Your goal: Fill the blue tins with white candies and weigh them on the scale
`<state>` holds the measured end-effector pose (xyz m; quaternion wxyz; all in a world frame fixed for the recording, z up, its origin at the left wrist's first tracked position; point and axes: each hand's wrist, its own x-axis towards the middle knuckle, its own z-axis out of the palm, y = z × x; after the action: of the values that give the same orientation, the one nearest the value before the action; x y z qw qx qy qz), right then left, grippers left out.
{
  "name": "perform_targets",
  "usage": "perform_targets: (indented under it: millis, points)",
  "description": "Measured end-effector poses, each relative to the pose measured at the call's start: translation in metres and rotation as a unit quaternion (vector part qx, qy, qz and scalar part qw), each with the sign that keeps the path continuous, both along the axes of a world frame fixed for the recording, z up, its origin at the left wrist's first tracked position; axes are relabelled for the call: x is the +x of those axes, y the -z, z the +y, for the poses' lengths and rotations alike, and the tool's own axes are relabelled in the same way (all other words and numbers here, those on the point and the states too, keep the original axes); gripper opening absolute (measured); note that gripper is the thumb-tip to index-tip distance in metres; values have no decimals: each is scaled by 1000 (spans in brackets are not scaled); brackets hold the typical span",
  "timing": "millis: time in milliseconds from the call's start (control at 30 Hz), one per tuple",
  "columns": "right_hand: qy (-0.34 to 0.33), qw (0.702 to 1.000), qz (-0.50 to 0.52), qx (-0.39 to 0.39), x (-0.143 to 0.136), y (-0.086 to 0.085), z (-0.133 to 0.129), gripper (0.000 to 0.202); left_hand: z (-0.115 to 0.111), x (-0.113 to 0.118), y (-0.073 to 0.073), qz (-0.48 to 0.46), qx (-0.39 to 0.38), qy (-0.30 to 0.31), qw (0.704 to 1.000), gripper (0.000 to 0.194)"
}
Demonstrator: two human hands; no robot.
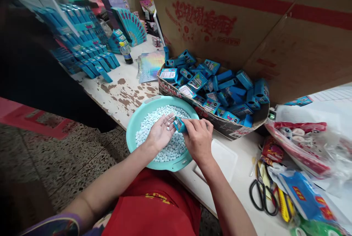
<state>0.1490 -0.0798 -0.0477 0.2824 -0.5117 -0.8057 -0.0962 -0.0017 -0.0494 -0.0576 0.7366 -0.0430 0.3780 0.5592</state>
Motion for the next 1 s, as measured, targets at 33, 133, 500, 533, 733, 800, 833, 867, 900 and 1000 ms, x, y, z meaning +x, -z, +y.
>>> perform_targets:
  millis: [33,133,500,533,733,800,833,867,900,1000]
  points:
    - [4,1000,7,-1,0,0,0,34,0,-1,1,-1,5,1,1000,23]
    - [5,1000,20,7,-2,-1,0,32,0,-3,6,3,5,7,1000,19]
    - [25,997,66,-17,3,13,-1,31,-1,-4,8,31,43,13,998,18]
    - [29,996,82,-20,5,15,-2,30,-2,-4,8,38,50,17,998,18]
    - [30,988,143,-42,3,19,-6,28,-3,-2,7,127,108,48,985,21]
    - [26,986,159,-48,2,17,-8,29,0,-2,5,141,103,47,984,19]
    - [26,982,176,-54,3,15,-10,30,2,-3,5,141,93,48,984,18]
    - [28,976,207,-64,6,14,-12,29,4,-6,4,139,82,51,986,17]
    - [33,965,250,-76,9,13,-16,30,5,-10,3,135,75,53,987,17]
    - [80,900,418,-95,28,16,-32,34,5,-27,5,140,72,58,986,13]
